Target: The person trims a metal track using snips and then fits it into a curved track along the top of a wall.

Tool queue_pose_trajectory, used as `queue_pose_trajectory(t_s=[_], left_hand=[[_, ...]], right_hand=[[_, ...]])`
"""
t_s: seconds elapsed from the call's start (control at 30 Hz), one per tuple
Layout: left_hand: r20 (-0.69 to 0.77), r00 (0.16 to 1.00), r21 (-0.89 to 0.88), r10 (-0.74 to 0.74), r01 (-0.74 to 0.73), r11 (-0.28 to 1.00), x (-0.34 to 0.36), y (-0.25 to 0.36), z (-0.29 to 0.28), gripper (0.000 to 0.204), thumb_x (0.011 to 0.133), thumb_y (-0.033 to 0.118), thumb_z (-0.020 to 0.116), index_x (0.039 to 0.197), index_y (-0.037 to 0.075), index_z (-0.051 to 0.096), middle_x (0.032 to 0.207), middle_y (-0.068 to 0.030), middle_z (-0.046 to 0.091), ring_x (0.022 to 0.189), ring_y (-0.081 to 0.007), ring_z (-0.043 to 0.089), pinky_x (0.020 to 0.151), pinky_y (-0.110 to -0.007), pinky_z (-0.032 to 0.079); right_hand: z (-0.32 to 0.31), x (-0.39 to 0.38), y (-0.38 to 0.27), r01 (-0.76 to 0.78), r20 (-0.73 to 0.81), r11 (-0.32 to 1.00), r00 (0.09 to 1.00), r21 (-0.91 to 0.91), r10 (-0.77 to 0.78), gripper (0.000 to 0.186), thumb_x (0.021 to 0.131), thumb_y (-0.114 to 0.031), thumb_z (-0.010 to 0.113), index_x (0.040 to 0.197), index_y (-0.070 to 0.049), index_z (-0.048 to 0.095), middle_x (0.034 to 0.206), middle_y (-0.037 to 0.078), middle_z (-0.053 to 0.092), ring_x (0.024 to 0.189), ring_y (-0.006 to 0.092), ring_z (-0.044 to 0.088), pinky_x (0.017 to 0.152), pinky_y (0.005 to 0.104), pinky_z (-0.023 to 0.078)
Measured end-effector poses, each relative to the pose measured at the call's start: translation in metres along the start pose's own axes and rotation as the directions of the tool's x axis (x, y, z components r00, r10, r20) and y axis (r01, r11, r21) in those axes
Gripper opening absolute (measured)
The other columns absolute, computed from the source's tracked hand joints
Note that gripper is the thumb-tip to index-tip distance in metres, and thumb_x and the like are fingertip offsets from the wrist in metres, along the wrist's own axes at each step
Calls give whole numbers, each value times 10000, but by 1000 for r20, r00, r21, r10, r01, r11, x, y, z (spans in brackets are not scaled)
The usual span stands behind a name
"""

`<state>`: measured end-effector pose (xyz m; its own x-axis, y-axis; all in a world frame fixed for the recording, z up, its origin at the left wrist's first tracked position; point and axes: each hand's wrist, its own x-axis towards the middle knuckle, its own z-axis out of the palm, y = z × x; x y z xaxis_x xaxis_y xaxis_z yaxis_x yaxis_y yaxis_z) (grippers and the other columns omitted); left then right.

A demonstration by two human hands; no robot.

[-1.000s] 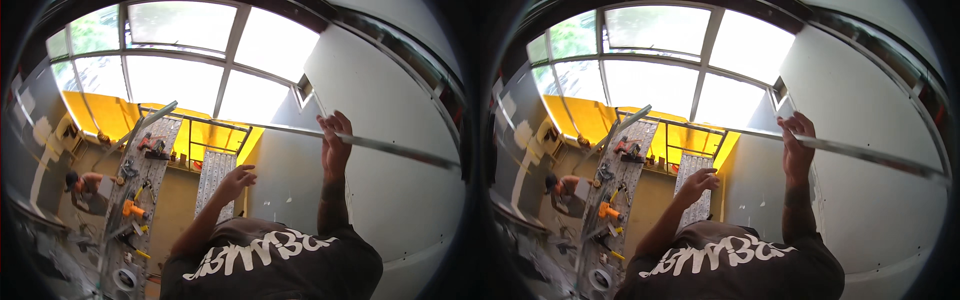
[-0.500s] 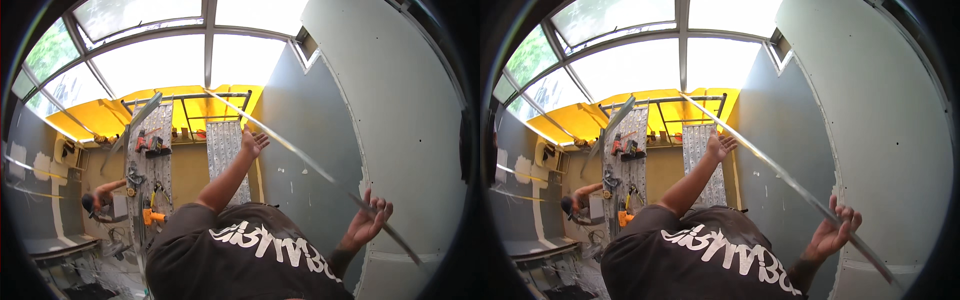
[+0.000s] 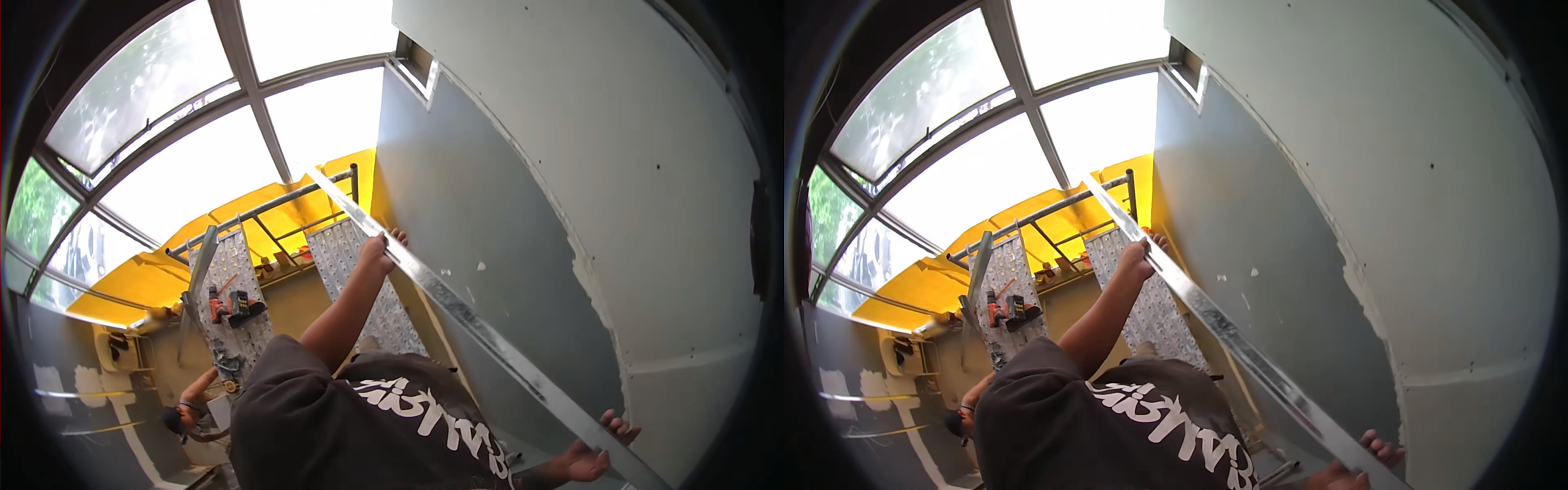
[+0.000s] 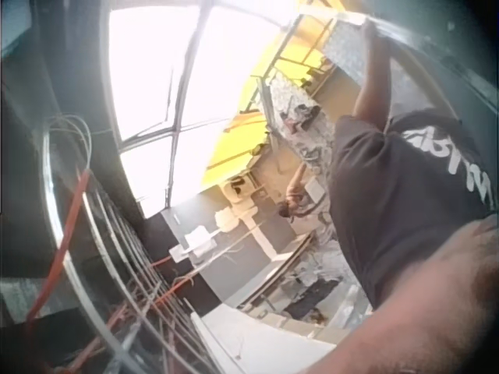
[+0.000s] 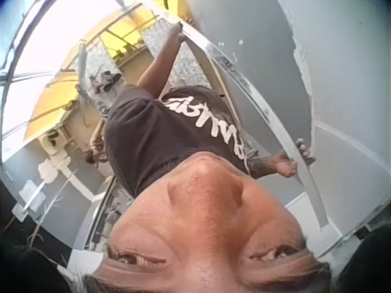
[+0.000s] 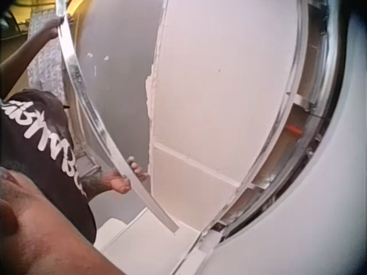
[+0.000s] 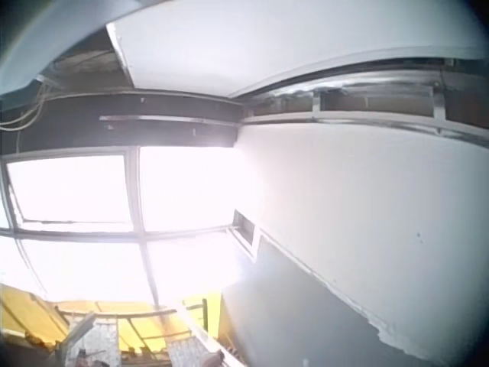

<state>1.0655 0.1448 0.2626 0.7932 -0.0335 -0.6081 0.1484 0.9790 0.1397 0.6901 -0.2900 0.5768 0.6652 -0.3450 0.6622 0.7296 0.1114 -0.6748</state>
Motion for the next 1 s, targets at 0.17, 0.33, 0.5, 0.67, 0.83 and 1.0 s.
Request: queue_pose_trajectory(t_s=[0.17, 0.33, 0.5, 0.67, 0.83, 1.0], left_hand=[[6, 1000, -32, 12, -12, 999, -48, -53, 66, 248, 1080, 263, 390, 1145, 43, 482, 1011, -141, 574, 831, -302, 597, 812, -475, 549], [89, 996, 2, -29, 29, 1000, -101, -103, 112, 255, 1076, 294, 411, 1154, 63, 485, 988, -132, 567, 797, -292, 573, 784, -471, 544], [130, 990, 24, -57, 54, 998, -167, -144, 128, 281, 1063, 344, 449, 1120, 77, 514, 835, -92, 525, 738, -253, 533, 719, -422, 509], [254, 965, 69, -62, 46, 997, -201, -185, 158, 388, 1049, 467, 435, 1086, 84, 487, 779, -72, 489, 659, -225, 489, 677, -390, 467], [290, 952, 136, -94, 57, 989, -172, -206, 137, 450, 1015, 542, 469, 1029, 93, 489, 748, -70, 495, 644, -222, 490, 642, -389, 459], [380, 913, 228, -146, 60, 972, -124, -194, 119, 540, 972, 630, 478, 967, 91, 467, 740, -67, 491, 651, -252, 532, 624, -428, 487]], right_hand=[[-29, -30, -33, -138, -325, 972, 943, -188, 71, 616, 966, -108, 414, 1510, 95, 208, 1363, 209, 512, 1311, 309, 479, 1206, 457, 299], [-98, -76, -55, -256, -740, 955, 669, -147, 65, 514, 1023, -164, 408, 1448, 113, 329, 1366, 214, 529, 1286, 302, 505, 1165, 430, 359], [-162, -122, -70, -324, -782, 922, 623, -211, 39, 525, 1024, -288, 461, 1397, 81, 443, 1344, 199, 550, 1232, 299, 530, 1069, 393, 394], [-266, -216, -74, -446, -644, 509, 691, -737, -328, 375, 835, -293, 806, 1140, -99, 705, 946, 129, 740, 809, 298, 675, 771, 421, 537], [-270, -246, -42, -784, -936, 540, 146, -307, -320, 529, 953, -345, 581, 1351, -5, 511, 1239, 167, 600, 1130, 287, 554, 939, 408, 444], [-189, -201, 3, -616, -900, 669, 381, -416, -209, 582, 950, -342, 577, 1407, 0, 460, 1295, 178, 570, 1099, 280, 606, 876, 430, 509]])
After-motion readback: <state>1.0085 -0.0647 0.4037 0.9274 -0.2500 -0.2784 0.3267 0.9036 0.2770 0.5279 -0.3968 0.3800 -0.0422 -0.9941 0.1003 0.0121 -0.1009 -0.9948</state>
